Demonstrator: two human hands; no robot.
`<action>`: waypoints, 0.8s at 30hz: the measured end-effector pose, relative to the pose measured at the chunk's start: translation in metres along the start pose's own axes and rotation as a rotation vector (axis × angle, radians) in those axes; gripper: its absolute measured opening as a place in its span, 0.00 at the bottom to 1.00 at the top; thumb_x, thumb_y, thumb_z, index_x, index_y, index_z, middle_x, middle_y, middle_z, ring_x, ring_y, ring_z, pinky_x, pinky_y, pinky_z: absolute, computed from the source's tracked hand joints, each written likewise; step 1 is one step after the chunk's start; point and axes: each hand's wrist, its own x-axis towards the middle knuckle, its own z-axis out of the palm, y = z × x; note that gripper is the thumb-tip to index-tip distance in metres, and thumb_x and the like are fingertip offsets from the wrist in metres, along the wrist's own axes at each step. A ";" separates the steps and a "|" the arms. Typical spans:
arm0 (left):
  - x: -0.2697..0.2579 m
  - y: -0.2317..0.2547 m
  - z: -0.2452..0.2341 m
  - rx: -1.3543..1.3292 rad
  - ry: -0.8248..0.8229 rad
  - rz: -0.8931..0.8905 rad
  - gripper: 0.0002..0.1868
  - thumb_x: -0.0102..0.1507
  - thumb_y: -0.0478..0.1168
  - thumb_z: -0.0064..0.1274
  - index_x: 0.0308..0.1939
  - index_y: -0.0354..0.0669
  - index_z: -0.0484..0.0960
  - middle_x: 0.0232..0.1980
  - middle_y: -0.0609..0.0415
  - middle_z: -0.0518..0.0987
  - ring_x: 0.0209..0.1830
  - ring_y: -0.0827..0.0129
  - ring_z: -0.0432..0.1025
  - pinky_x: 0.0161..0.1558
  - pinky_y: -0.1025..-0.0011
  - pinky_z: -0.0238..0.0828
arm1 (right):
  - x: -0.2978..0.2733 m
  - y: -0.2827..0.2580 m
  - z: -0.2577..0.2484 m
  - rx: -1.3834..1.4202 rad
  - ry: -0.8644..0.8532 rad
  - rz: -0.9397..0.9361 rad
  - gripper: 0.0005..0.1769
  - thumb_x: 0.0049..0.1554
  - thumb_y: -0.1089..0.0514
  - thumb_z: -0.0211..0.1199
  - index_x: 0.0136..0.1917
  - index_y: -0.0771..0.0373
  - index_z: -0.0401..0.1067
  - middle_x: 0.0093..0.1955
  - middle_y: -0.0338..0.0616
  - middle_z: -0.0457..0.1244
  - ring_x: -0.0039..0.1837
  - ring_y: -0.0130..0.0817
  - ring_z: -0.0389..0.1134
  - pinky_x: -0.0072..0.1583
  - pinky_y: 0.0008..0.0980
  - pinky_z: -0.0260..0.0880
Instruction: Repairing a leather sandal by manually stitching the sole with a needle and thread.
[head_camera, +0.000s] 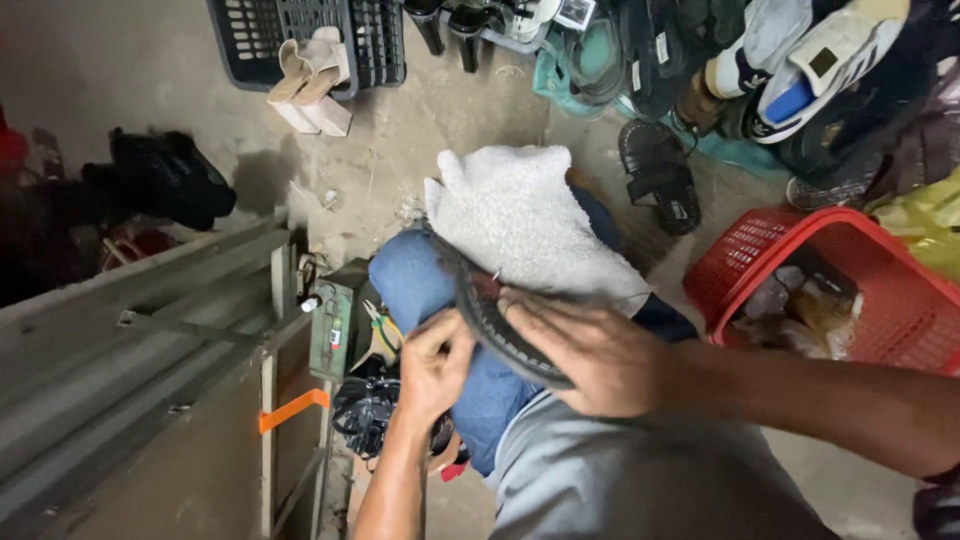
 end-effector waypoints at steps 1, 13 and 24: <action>-0.007 -0.010 -0.005 0.005 0.001 -0.008 0.12 0.65 0.30 0.52 0.28 0.44 0.84 0.28 0.52 0.83 0.28 0.56 0.77 0.38 0.63 0.77 | 0.004 -0.005 -0.002 0.009 -0.002 -0.002 0.49 0.46 0.67 0.71 0.77 0.77 0.54 0.70 0.74 0.60 0.67 0.63 0.67 0.64 0.54 0.69; -0.022 0.043 -0.035 0.130 0.032 -0.282 0.13 0.59 0.30 0.43 0.45 0.39 0.79 0.42 0.53 0.83 0.40 0.72 0.75 0.41 0.70 0.72 | 0.008 0.068 -0.067 -0.604 0.263 0.110 0.10 0.62 0.58 0.71 0.45 0.64 0.73 0.65 0.51 0.67 0.55 0.52 0.66 0.54 0.44 0.70; -0.021 0.056 -0.034 0.237 -0.008 -0.196 0.09 0.62 0.33 0.41 0.43 0.37 0.77 0.38 0.48 0.78 0.37 0.62 0.72 0.42 0.67 0.66 | 0.027 0.010 -0.022 0.065 0.000 -0.152 0.06 0.61 0.58 0.63 0.47 0.61 0.78 0.66 0.47 0.66 0.70 0.48 0.60 0.68 0.50 0.63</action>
